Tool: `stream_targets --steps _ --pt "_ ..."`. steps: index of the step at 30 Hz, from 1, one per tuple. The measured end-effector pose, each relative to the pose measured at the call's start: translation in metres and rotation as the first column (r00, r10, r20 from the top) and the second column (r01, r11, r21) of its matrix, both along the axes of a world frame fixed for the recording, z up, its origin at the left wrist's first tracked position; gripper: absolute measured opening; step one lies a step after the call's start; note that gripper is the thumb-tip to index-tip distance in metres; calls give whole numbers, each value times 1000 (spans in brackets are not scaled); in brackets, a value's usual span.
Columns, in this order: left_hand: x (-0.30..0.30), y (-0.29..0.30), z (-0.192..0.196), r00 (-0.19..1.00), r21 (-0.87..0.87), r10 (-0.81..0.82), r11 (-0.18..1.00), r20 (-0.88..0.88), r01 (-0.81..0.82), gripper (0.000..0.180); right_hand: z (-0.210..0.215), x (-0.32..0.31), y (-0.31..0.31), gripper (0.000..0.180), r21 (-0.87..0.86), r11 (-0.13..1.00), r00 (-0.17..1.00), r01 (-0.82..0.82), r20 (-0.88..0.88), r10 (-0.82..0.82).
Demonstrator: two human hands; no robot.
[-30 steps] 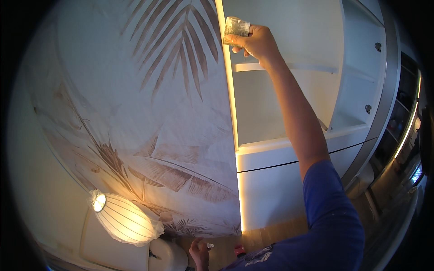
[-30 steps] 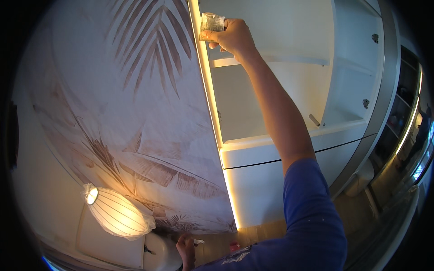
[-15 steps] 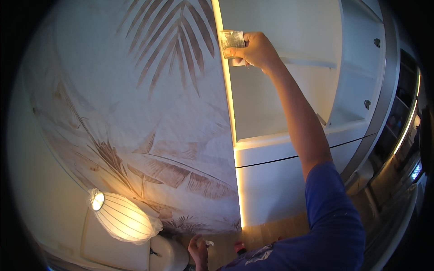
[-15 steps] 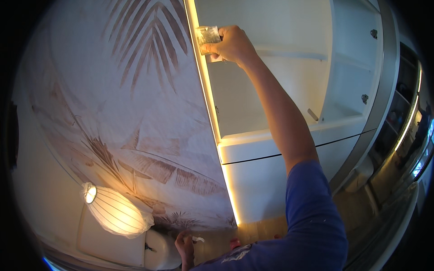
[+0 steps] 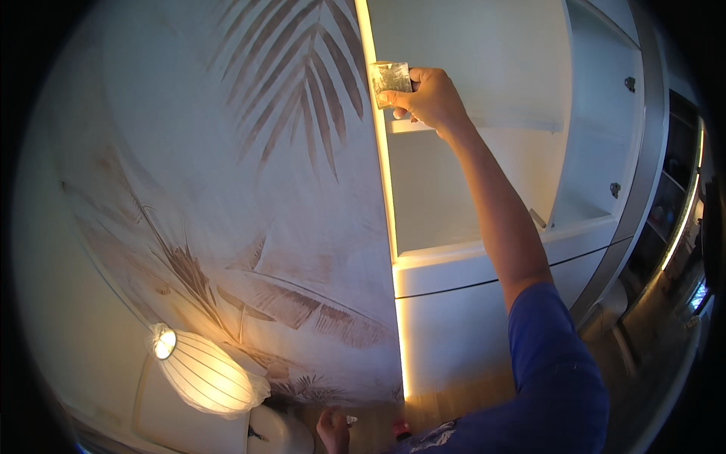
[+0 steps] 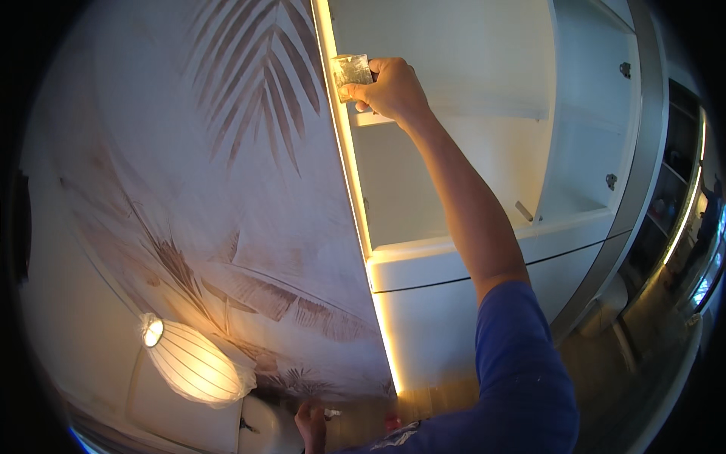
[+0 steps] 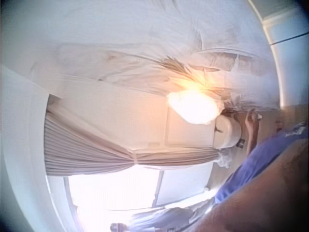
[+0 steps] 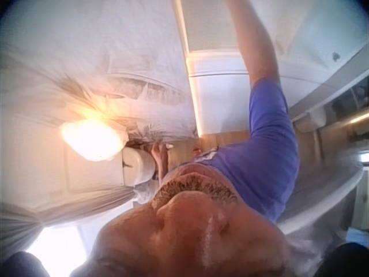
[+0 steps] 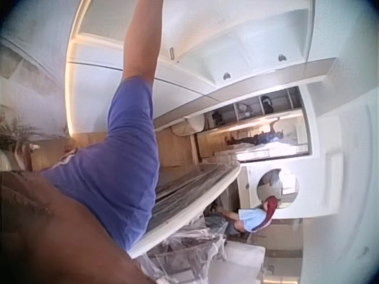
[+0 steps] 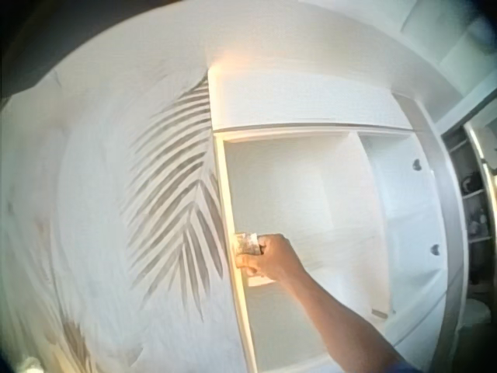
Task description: The person wipes the edges of a white cabinet with a small cloth, peels a strip of tape from a shelf, and applies a substance to the gap between the cabinet and the wall using a small tool.
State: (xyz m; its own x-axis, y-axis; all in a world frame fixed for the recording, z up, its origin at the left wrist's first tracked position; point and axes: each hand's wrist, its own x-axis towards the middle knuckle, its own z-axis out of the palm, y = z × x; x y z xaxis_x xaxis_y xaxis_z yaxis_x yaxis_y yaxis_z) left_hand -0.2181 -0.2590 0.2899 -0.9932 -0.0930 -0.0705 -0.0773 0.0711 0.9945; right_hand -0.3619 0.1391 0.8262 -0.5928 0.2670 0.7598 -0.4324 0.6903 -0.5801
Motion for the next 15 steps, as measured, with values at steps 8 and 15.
stream_targets --steps 8,15 --pt "-23 -32 -78 958 -49 -130 991 -257 121 26 110 -22 -5 16 -190 946 948 -262 -235 215" --pt "-1 -11 3 993 95 -78 992 -93 86 23 167 -40 10 20 -135 938 910 -319 -319 264"
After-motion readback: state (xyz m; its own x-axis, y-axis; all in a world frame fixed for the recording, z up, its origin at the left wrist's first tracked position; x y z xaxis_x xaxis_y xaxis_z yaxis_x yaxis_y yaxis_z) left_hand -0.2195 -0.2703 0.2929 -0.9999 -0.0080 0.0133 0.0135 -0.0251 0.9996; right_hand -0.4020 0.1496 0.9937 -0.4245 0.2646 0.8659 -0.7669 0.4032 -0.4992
